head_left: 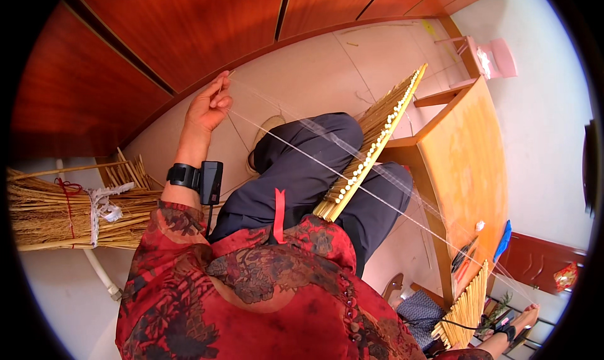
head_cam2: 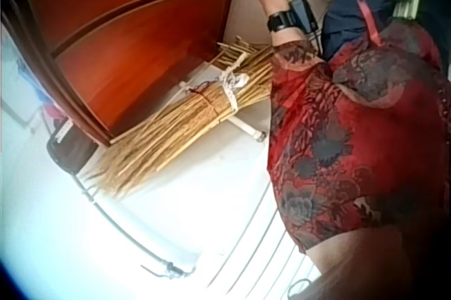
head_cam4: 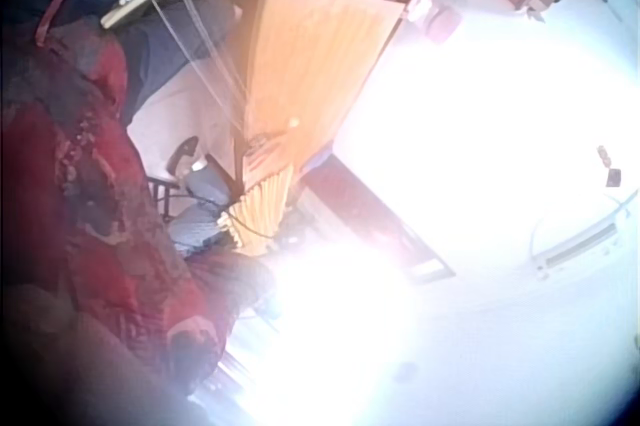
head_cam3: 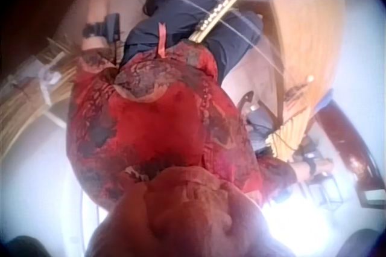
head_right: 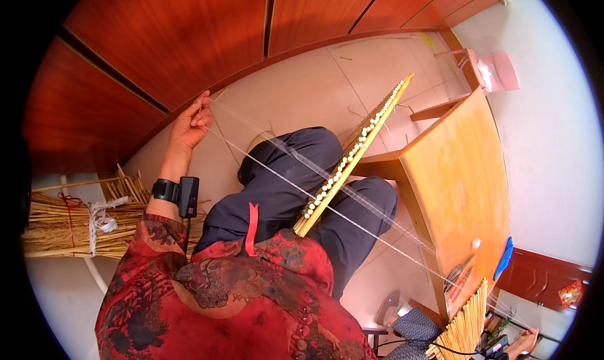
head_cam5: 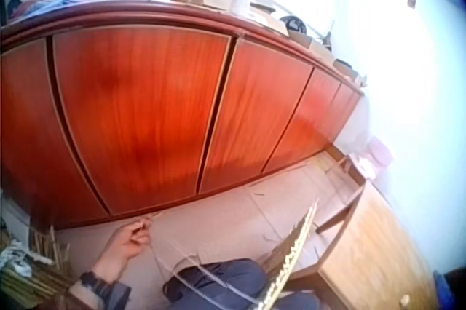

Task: The person weaves a straw mat by hand, threading white cord through a series of straw stalks to bind them together.

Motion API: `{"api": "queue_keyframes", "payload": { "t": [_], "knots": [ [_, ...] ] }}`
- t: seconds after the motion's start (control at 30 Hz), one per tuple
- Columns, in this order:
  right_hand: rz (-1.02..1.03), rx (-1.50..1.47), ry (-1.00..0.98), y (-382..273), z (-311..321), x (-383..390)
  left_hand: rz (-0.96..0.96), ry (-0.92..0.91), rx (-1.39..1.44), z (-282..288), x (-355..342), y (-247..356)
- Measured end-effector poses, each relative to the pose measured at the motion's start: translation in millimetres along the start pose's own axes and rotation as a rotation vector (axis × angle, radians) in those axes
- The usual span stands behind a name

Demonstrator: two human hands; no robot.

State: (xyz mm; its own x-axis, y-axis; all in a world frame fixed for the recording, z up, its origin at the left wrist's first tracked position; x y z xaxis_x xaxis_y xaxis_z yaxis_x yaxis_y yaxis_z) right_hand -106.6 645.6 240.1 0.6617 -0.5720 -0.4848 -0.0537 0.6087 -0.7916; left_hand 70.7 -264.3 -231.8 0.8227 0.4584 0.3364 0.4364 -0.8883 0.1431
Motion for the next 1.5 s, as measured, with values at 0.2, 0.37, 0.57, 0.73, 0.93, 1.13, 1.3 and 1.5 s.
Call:
{"api": "queue_keyframes", "payload": {
  "t": [0.2,0.37,0.57,0.73,0.93,1.13,1.3,1.5],
  "knots": [
    [-0.004,-0.001,-0.002,-1,1,3,-0.043,0.211,-0.062,11,7,-6],
    [0.003,-0.001,0.0,0,-6,6,0.006,0.286,-0.196,27,13,-8],
    [-0.002,0.016,-0.004,-6,-4,7,0.168,0.468,-0.444,66,19,-25],
    [-0.003,0.034,-0.004,-13,-4,10,0.192,0.472,-0.57,73,17,-35],
    [-0.003,0.035,0.0,-34,-21,24,-0.131,0.422,-0.156,44,1,11],
    [0.006,0.029,0.05,-77,-72,55,-0.059,0.4,-0.571,39,10,9],
    [0.043,0.083,-0.071,-39,-56,-4,0.049,0.474,-0.733,68,22,-7],
    [0.038,0.092,-0.068,-37,-50,8,0.308,0.504,-0.958,101,34,-28]
  ]
}}
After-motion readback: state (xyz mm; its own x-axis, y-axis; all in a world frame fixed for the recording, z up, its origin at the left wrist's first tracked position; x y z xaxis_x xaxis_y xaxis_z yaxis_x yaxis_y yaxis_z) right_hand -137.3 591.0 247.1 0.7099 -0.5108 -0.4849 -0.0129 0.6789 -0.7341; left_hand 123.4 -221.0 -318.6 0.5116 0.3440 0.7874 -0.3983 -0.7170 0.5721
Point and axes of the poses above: each hand's wrist, its own x-axis away from the middle knuckle, its own z-axis out of the back of the hand, y = z × x, the point moved 4 cm from there along -x, towards the middle knuckle, and after that the axes turned 8 degrees about x, right-handed, at the moved point
